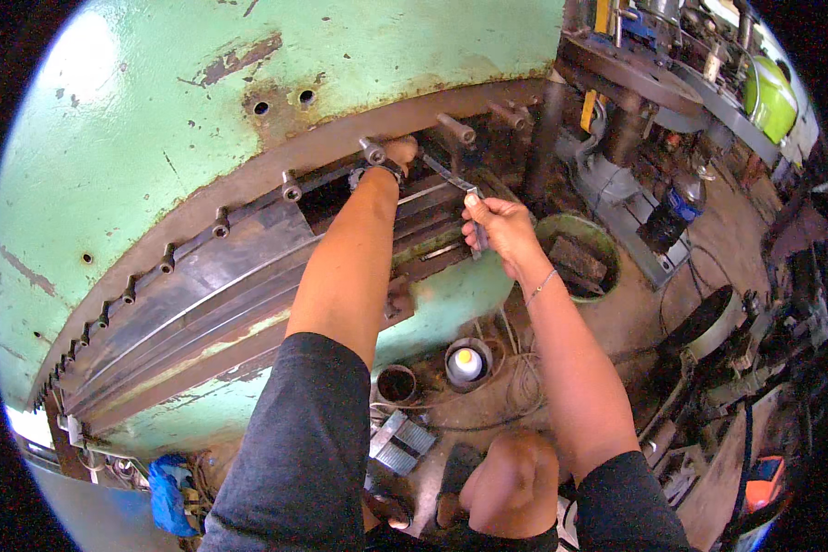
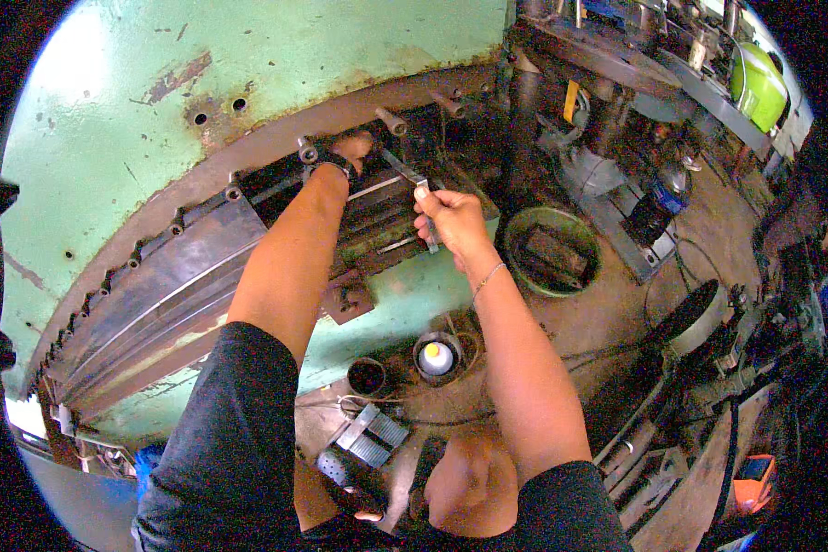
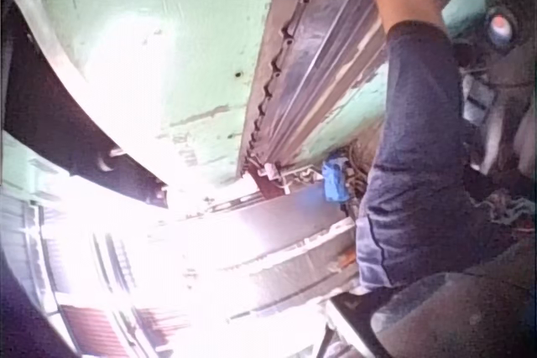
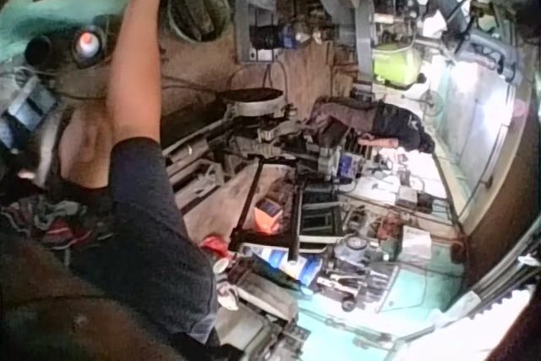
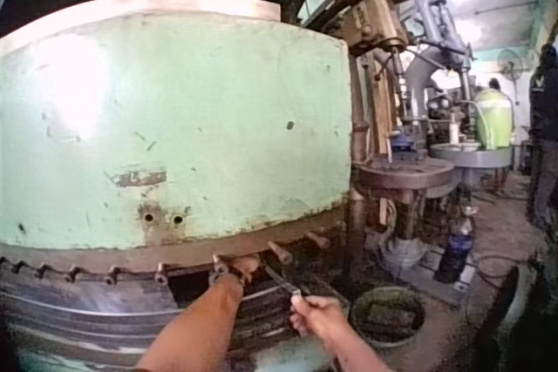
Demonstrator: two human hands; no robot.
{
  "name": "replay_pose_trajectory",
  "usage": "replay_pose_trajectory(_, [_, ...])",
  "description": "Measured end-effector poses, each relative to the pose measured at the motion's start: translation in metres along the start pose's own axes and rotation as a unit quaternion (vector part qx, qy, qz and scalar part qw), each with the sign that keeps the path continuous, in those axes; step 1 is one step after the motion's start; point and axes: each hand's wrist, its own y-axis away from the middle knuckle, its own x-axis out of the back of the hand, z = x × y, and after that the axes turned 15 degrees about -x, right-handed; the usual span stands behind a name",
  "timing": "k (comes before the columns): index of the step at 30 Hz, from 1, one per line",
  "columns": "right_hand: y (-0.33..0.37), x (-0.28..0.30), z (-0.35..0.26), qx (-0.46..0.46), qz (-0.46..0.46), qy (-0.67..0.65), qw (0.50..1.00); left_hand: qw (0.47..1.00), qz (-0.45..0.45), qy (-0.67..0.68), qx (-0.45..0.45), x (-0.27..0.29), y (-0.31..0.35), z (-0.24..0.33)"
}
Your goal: The person sits on the floor and uses a metal ruler to measure a section of a large green machine. They repeatedly place the ruler against the machine's surface, adjust its position, and appear to mark or note measurements.
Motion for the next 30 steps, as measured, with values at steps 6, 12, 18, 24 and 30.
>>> replay_pose_trajectory(6, [-0.005, -0.021, -0.007, -0.012, -0.047, 0.014, 0.999, 0.949, 0.154, 0.264, 0.075, 0.018, 0.023, -0.008])
replay_pose_trajectory(12, [-0.01, -0.015, -0.009, -0.03, -0.04, 0.022, 0.998, 0.966, 0.113, 0.213, 0.093, 0.023, 0.02, 0.032])
replay_pose_trajectory(18, [-0.008, -0.044, -0.017, -0.045, -0.078, 0.035, 0.995, 0.995, 0.067, 0.044, 0.067, 0.047, 0.023, -0.063])
replay_pose_trajectory(24, [-0.012, -0.035, -0.008, -0.012, -0.06, 0.033, 0.998, 0.935, 0.351, -0.061, -0.005, -0.002, 0.001, -0.039])
replay_pose_trajectory(30, [-0.014, -0.015, -0.002, -0.02, -0.046, 0.03, 0.998, 0.986, 0.138, 0.06, 0.065, 0.021, 0.015, 0.027])
